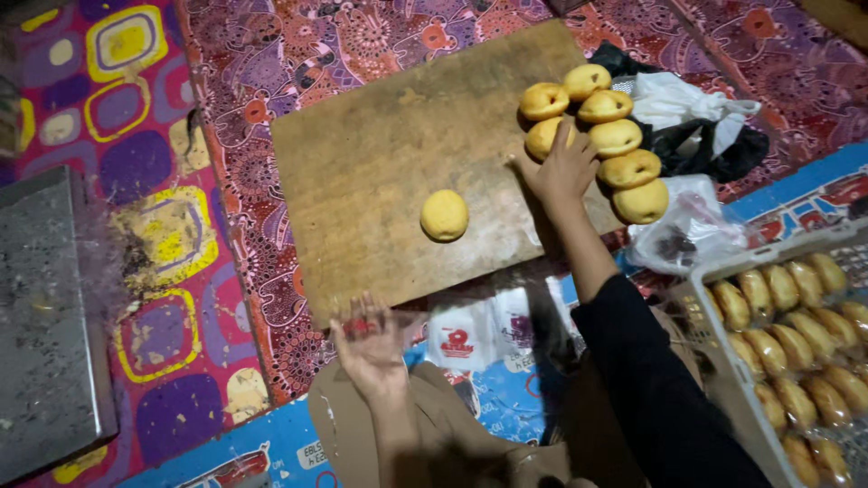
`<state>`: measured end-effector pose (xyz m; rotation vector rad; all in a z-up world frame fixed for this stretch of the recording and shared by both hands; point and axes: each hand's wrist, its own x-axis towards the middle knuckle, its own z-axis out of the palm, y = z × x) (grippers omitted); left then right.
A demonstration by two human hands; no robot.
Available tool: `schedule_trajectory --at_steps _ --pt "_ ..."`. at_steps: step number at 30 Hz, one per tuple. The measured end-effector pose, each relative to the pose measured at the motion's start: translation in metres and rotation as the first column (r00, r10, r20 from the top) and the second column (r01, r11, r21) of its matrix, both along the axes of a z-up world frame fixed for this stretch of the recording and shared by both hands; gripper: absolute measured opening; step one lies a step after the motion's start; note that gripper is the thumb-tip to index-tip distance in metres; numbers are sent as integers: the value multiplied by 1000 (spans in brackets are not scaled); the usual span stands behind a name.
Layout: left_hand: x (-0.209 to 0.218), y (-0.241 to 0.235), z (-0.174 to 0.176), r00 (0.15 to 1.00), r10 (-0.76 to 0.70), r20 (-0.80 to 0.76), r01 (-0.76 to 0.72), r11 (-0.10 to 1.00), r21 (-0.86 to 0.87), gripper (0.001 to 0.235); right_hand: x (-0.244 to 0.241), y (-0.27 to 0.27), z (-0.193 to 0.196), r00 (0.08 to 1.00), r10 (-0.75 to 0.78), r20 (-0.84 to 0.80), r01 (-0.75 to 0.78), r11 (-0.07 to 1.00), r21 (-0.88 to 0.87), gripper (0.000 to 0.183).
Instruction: The person sits on the floor and repeatedly picks up round baked buns from a wooden board, places each into a clear plastic bag, and sets the bagged bun into a white plastic crate. The process is repeated for multiple buns.
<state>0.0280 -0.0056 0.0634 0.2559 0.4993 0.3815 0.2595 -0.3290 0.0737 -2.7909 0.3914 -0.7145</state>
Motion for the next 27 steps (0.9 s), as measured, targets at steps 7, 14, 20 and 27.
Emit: schedule_trajectory --at_steps 7,14,20,27 --pt "9 -7 9 998 6 -55 -18 978 -210 40 -49 39 -6 880 468 81 -470 883 14 63" --pt "14 -43 5 999 -6 41 28 836 -548 48 -241 67 105 733 599 323 -639 442 630 67" --pt "-23 -88 26 873 -119 474 221 961 -165 55 -297 99 126 697 683 218 -717 660 226 71" --pt "-49 -91 85 826 -244 508 210 970 124 78 -281 114 143 585 740 334 -811 522 264 72"
